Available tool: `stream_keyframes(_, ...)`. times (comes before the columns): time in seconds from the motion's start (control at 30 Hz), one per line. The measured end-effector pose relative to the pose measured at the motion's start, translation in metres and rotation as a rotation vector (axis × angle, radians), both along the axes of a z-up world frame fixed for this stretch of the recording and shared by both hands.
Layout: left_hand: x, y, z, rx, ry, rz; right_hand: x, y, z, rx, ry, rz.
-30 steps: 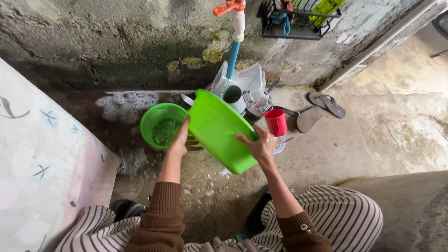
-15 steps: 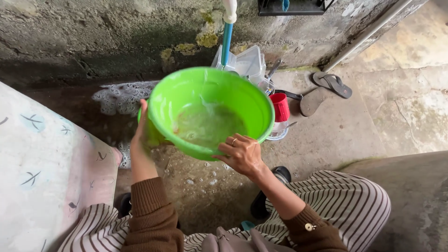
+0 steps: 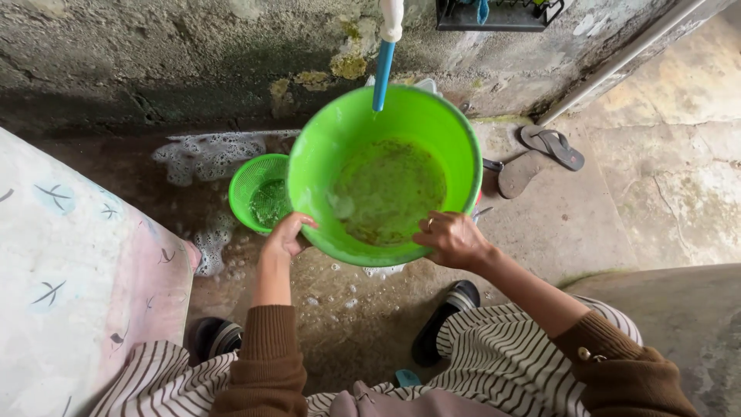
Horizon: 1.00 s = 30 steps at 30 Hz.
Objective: Washing various kitchen utensils and containers with soap and water at a low-mounted tap.
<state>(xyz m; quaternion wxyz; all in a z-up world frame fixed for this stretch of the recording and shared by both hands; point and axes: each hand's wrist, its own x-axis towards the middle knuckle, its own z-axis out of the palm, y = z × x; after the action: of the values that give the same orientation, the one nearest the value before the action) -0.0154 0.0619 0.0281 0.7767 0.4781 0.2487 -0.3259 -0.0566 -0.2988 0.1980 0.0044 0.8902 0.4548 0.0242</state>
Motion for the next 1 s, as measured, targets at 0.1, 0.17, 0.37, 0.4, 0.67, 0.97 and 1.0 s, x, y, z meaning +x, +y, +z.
stream_keyframes(0.1, 0.004, -0.009, -0.016, 0.239, -0.017, 0.045, 0.034, -0.014, -0.011, -0.018, 0.519, 0.015)
stream_keyframes(0.17, 0.001, -0.01, 0.007, 0.236, -0.051, 0.102, 0.07, -0.004, -0.024, 0.105, 0.672, -0.014)
stream_keyframes(0.37, 0.001, -0.002, 0.023, 0.263, -0.244, 0.27, 0.214, 0.05, -0.116, 1.148, 1.088, -0.466)
stream_keyframes(0.4, 0.0, 0.001, 0.031, 0.276, -0.294, 0.29, 0.232, 0.07, -0.116, 1.456, 1.238, -0.534)
stream_keyframes(0.67, -0.011, 0.02, 0.071, 0.521, -0.282, 0.23, 0.294, 0.122, -0.167, 1.964, 1.301, -0.639)
stream_keyframes(0.97, -0.015, 0.022, 0.103, 0.695, -0.177, 0.078, 0.301, 0.119, -0.163, 1.502, 1.021, -0.914)
stream_keyframes(1.0, -0.015, 0.022, 0.102, 0.701, -0.168, 0.052, 0.31, 0.113, -0.18, 1.373, 0.857, -0.967)
